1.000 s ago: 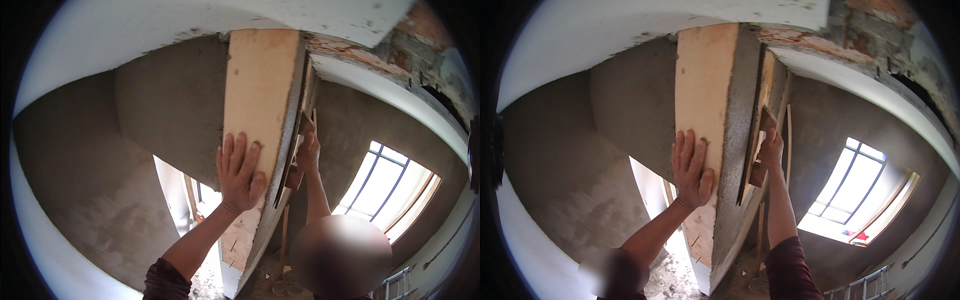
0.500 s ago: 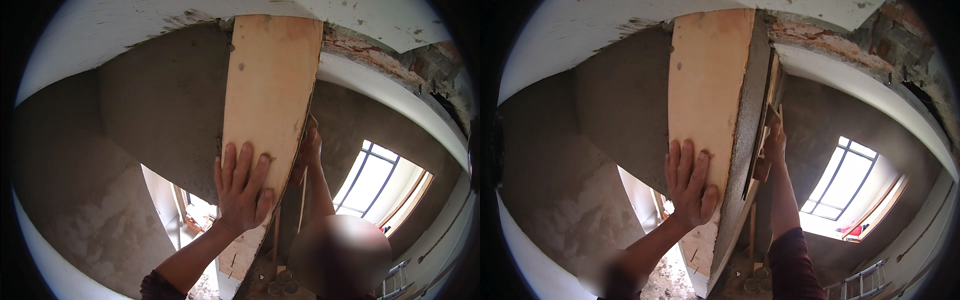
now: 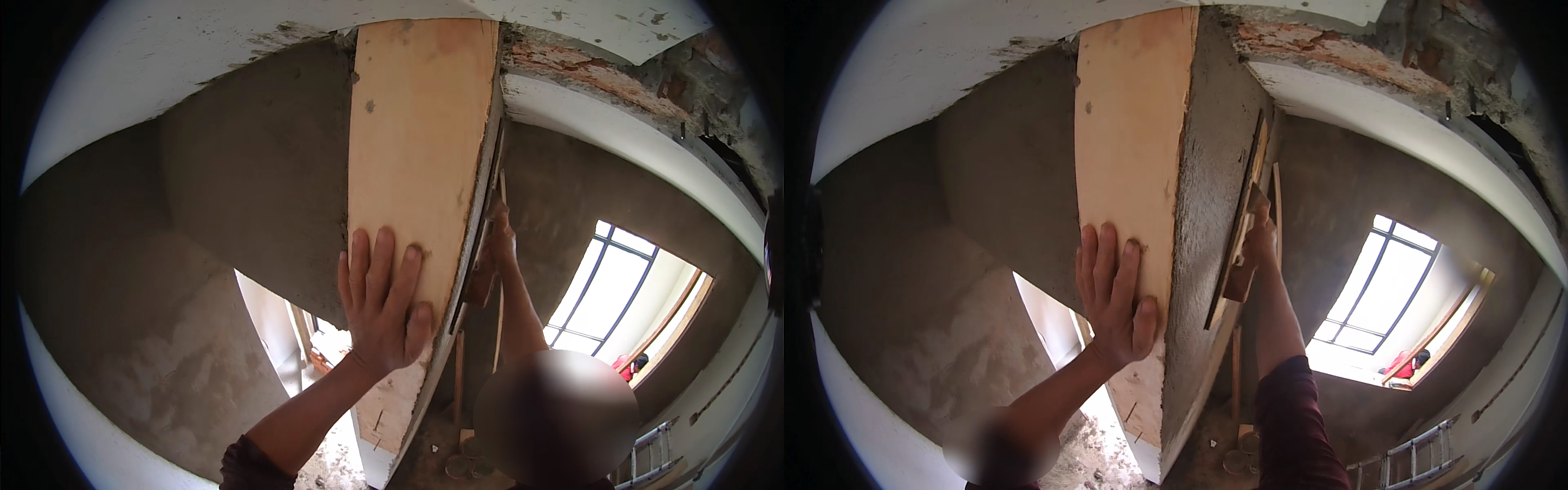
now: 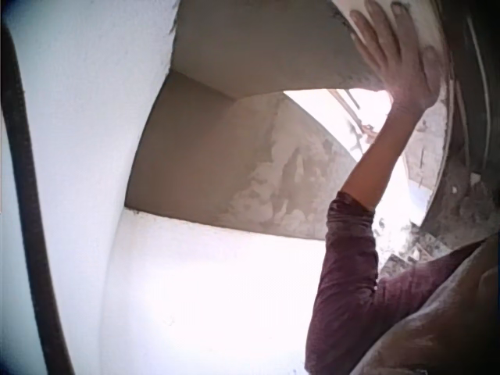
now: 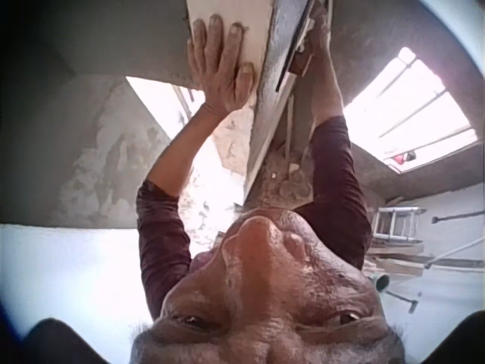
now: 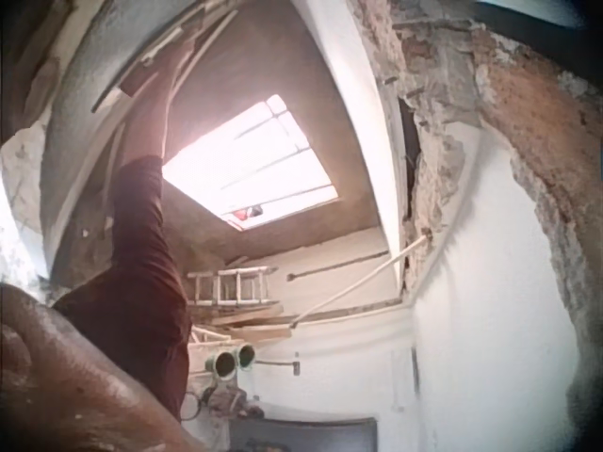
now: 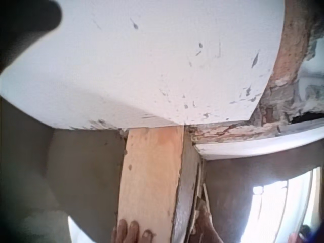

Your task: The person uses a wooden float to smooth wet plaster on a beam, then uses a hammer to remove a wooden board from the wall.

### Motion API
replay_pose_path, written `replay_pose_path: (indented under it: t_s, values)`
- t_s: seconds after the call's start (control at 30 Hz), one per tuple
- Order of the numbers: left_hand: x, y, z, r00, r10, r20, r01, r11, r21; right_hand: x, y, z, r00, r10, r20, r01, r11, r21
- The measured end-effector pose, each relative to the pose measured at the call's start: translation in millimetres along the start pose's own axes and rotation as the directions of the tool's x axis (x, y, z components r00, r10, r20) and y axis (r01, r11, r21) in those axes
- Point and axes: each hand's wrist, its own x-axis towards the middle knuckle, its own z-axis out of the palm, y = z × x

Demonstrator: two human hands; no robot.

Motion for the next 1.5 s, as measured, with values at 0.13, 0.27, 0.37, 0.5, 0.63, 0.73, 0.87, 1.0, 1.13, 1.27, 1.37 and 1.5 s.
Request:
replay_pose_path:
  t_s: [0.13, 0.27, 0.37, 0.5, 0.63, 0.73, 0.87, 1.0, 1.13, 1.27, 1.37, 1.5]
  values:
    - [2.6, -4.3, -7.2, 0.998, 0.046, 0.046, -0.049, 0.997, 0.065, -62.6, 19.9, 5.0, 0.981, 0.163, 0.109, -0.177, 0.975, 0.132]
    - [3.9, -5.0, -11.8, 0.998, 0.052, 0.039, -0.054, 0.997, 0.061, -100.7, -32.7, 4.5, 0.97, 0.198, 0.142, -0.233, 0.925, 0.299]
    - [3.9, -3.1, -9.8, 0.998, 0.051, 0.032, -0.053, 0.997, 0.055, -68.4, -74.1, 4.9, 0.983, 0.128, 0.134, -0.153, 0.969, 0.194]
    - [1.7, -1.9, -10.0, 0.998, 0.046, 0.04, -0.048, 0.997, 0.053, -8.8, -73.2, 2.7, 0.981, 0.129, 0.146, -0.134, 0.991, 0.028]
    - [5.2, 3.7, -5.0, 0.999, 0.042, 0.024, -0.043, 0.998, 0.04, 5.8, -62.2, -12.1, 0.99, 0.038, 0.137, -0.037, 0.999, -0.011]
    - [1.6, -4.1, -6.7, 0.999, 0.031, 0.025, -0.032, 0.999, 0.031, -28.3, -67.9, 2.0, 0.964, 0.187, 0.19, -0.212, 0.969, 0.126]
    - [0.1, -5.6, -6.3, 1.0, -0.009, 0.001, 0.009, 1.0, -0.001, -62.8, -82.0, -11.1, 0.925, 0.086, 0.37, -0.229, 0.903, 0.364]
    - [1.3, -4.5, -8.1, 0.999, 0.015, 0.037, -0.016, 0.999, 0.044, -56.2, -133.2, 1.3, 0.974, 0.021, 0.227, -0.106, 0.925, 0.366]
    - [1.7, 3.0, -3.1, 0.998, 0.047, 0.034, -0.049, 0.997, 0.055, -12.6, -134.1, -6.2, 0.981, 0.058, 0.185, -0.113, 0.947, 0.301]
    - [7.2, 4.4, -10.3, 0.998, 0.052, 0.032, -0.053, 0.998, 0.039, 1.6, -137.9, -7.4, 0.952, 0.161, 0.262, -0.241, 0.921, 0.307]
    - [5.2, 0.0, -5.0, 0.998, 0.051, 0.031, -0.053, 0.998, 0.042, 9.5, -123.5, -6.1, 0.955, 0.142, 0.262, -0.218, 0.932, 0.291]
    - [1.9, -6.8, -12.2, 0.997, 0.051, 0.055, -0.055, 0.996, 0.069, -41.4, -133.0, 6.4, 0.931, 0.149, 0.333, -0.294, 0.847, 0.442]
